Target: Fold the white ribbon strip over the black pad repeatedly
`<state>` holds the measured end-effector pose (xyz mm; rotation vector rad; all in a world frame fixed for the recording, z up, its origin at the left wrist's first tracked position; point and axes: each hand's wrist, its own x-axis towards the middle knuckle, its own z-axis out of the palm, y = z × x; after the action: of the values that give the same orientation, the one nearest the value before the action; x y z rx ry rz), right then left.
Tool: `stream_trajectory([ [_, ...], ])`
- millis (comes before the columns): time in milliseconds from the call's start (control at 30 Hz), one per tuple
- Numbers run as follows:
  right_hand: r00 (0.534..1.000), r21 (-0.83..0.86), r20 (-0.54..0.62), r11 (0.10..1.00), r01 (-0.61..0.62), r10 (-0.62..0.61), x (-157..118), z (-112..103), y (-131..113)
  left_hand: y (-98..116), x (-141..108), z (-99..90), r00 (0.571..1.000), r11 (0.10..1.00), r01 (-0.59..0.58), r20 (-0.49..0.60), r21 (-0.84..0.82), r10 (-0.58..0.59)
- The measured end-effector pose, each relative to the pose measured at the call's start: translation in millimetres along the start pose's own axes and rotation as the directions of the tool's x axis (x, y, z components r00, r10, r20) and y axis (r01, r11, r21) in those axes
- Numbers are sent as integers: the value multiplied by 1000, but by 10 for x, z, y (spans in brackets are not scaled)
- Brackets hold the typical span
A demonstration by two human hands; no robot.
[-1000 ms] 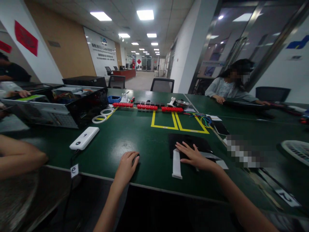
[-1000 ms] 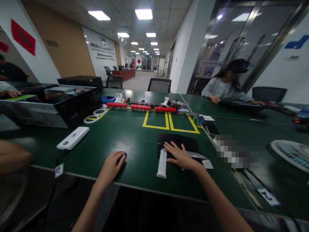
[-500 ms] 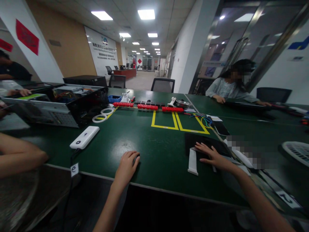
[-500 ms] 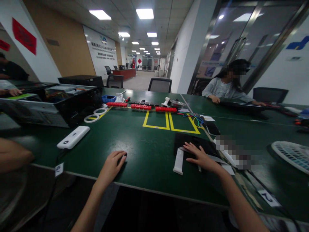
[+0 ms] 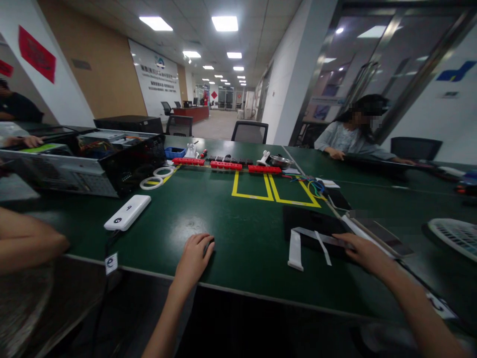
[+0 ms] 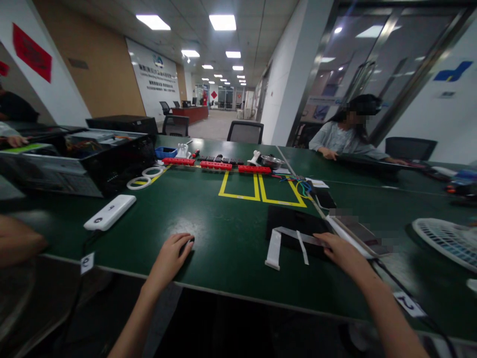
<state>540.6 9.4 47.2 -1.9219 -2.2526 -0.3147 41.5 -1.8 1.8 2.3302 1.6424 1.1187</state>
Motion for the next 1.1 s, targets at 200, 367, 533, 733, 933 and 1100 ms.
stream_trajectory([
  [200, 1000, -63, 19, 998, -13, 15, 29, -70, -146, 4, 0, -6, 1000, 1000, -3, -5, -8, 3],
  [367, 914, -187, -155, 897, -401, 376, -14, -338, -256, -10, 0, -1, 1000, 1000, -6, 1, 3, 6],
  [533, 717, -115, -178, 709, -695, 674, -8, -449, -297, -24, -3, 14, 1000, 1000, -14, 3, 8, 14],
  [733, 689, -168, -279, 673, -720, 669, 61, -324, -451, -34, 0, 15, 1000, 1000, -9, 15, 8, 9],
  [933, 964, -251, -210, 944, -213, 161, 255, -83, -524, -37, -4, 10, 1000, 1000, -5, 14, 5, 5],
  [1100, 999, -150, -49, 989, -7, -1, 427, 172, -553, -11, -3, -5, 1000, 1000, -6, 10, 2, 6],
])
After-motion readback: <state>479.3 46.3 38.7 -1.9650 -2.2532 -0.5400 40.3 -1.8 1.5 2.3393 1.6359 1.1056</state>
